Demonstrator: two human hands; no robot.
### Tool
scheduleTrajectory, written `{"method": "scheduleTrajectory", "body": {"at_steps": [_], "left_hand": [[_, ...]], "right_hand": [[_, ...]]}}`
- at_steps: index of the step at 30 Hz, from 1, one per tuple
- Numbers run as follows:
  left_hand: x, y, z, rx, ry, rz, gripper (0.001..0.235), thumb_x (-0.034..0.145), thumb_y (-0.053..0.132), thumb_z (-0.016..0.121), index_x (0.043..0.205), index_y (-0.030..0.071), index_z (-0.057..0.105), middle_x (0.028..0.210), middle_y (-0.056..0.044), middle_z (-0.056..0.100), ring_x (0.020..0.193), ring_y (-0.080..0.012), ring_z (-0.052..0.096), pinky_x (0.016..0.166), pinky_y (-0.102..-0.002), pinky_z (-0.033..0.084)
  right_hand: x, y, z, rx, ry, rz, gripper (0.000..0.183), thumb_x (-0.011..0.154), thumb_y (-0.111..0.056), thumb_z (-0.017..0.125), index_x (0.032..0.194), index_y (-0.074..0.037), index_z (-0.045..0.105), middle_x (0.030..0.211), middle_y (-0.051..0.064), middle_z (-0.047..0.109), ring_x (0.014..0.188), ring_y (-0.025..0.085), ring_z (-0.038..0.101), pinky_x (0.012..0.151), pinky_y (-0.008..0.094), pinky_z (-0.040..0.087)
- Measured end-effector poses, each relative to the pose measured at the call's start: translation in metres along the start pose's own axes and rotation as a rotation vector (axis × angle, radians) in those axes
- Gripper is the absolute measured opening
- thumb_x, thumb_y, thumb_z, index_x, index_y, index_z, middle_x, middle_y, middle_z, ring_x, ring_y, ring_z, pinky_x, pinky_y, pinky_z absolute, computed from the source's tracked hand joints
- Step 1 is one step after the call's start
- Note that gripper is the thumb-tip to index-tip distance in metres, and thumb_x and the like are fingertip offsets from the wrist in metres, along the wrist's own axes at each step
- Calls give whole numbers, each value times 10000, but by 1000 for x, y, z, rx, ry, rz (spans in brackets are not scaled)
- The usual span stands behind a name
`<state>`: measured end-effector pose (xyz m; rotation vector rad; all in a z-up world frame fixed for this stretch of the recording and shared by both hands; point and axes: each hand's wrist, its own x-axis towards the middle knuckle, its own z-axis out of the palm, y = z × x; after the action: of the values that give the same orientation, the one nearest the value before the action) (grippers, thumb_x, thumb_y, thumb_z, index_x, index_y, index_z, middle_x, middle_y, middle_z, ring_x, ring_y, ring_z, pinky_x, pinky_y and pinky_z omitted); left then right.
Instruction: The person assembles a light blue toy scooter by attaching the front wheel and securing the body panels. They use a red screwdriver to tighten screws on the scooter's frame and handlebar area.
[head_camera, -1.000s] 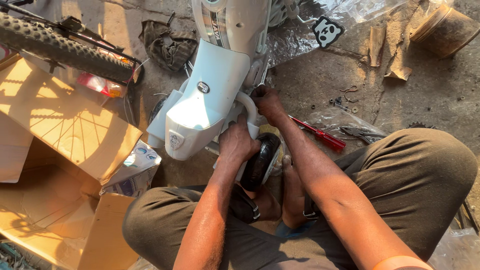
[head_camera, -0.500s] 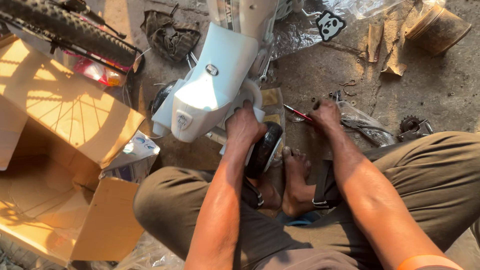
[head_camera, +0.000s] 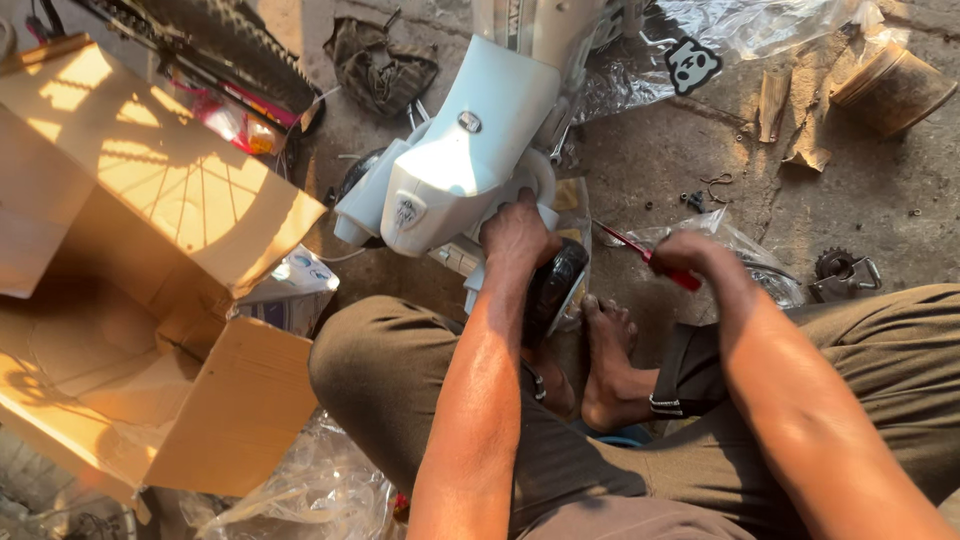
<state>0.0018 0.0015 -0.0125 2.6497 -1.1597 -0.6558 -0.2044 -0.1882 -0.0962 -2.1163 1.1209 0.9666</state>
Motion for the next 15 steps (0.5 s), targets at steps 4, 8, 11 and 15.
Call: {"method": "scheduleTrajectory", "body": {"at_steps": [4, 8, 11, 15], "left_hand": [[7, -7, 7, -41, 13, 24, 676, 725, 365, 815, 1280, 76, 556, 1095, -180, 727, 1009, -341, 723, 848, -478, 596], [11, -4, 9, -31, 10, 27, 662, 727, 390, 802, 1275, 101, 568, 1126, -185, 726, 1046, -345, 716, 878, -468, 588], [10, -6, 8, -80, 45, 44, 769, 710, 514, 831, 1278, 84, 541, 1142, -188, 711, 1054, -346, 702, 902, -468, 563], [13, -3, 11, -54, 45, 28, 709, 736, 391, 780, 1326, 94, 523, 1146, -172, 730, 1033, -324, 732, 863, -468, 597]], "right_hand": [[-46, -13, -33, 208, 44, -76, 328, 950, -269, 643, 1200, -81, 743, 836, 99, 678, 711, 197, 561, 653, 374, 476], [-87, -17, -32, 727, 115, -249, 440, 917, -219, 706, 1352, -168, 670, 892, 72, 668, 735, 158, 554, 641, 356, 490], [-95, -30, -22, 615, 372, -312, 489, 873, -177, 811, 1347, -138, 696, 1158, 16, 721, 955, 92, 630, 796, 288, 473], [-88, -35, -11, 945, 324, -341, 494, 835, -100, 797, 1320, -111, 706, 1142, 41, 744, 889, 106, 682, 757, 270, 538]]}}
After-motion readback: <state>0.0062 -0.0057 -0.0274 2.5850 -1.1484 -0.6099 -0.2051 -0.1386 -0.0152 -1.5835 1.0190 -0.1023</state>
